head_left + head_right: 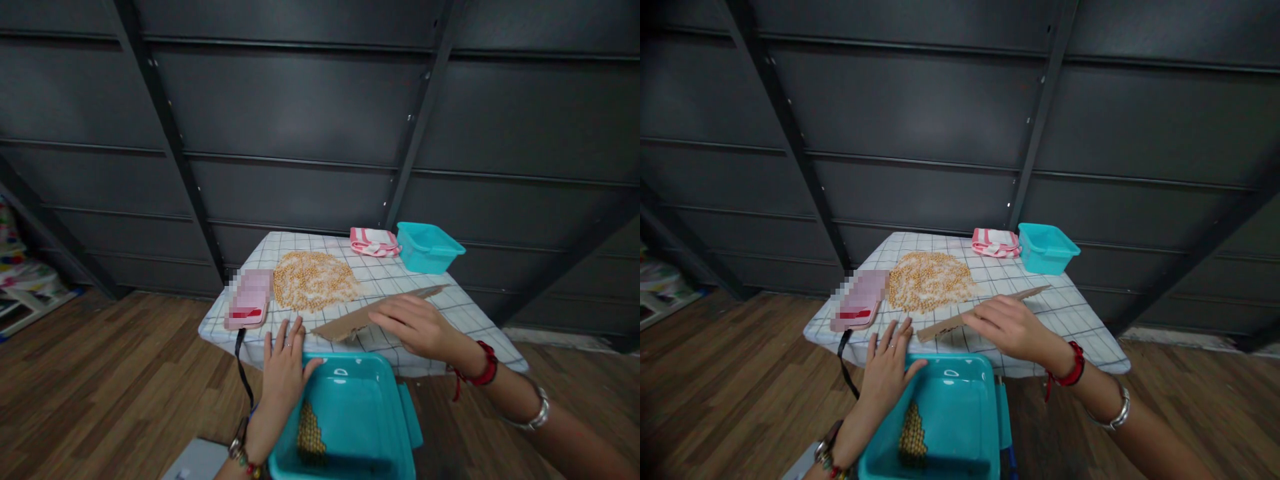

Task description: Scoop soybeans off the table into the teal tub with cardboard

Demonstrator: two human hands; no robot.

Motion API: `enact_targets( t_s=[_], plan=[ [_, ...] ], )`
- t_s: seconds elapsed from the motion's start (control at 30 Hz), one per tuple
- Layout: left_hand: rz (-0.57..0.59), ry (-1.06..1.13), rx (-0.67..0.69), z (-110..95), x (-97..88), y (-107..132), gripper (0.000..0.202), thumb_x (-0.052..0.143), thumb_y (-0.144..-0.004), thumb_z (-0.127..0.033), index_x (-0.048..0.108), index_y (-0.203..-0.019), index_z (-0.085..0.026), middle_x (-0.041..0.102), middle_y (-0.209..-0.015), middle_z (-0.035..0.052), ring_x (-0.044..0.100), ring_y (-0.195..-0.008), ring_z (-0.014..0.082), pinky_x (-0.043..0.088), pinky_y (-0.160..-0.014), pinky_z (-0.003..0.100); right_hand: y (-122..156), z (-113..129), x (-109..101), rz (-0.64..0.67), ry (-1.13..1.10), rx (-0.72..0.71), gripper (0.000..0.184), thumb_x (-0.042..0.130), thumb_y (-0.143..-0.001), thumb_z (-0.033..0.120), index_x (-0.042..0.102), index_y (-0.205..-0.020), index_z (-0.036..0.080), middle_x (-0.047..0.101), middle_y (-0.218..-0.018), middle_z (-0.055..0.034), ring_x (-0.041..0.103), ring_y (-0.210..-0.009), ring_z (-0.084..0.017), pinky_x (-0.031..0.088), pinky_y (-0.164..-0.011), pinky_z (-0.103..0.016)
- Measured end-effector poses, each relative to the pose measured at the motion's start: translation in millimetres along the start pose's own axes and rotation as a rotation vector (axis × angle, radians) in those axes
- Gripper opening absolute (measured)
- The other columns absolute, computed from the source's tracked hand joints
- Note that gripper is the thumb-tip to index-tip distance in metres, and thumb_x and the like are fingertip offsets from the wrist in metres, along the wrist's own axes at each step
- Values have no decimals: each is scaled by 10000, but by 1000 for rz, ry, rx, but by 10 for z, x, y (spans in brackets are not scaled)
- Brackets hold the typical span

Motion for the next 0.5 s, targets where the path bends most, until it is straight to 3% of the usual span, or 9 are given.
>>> enact_targets(
  t_s=[0.2,0.5],
  plan=[
    [-16,2,-2,-7,-1,-5,562,311,-829,-576,547,-1124,-160,528,-1268,98,429,-1169,317,261,-976,516,55,109,2,24,56,-55,207,347,-880,77,528,-967,127,644,-815,-63,568,-775,-135,445,-685,-280],
    [-14,-27,2,-10,18,4,614,282,-820,-607,537,-1154,-160,513,-1282,99,407,-1188,320,244,-984,533,164,105,-81,-5,100,7,233,351,-870,66,558,-942,145,640,-827,-60,571,-794,-138,449,-712,-281]
  ],
)
Point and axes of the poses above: each hand's wrist, its own y-axis away from the middle knuckle, its own x-axis out of the palm, z = x × y, the point moved 7 cm from there along -y, towards the middle knuckle
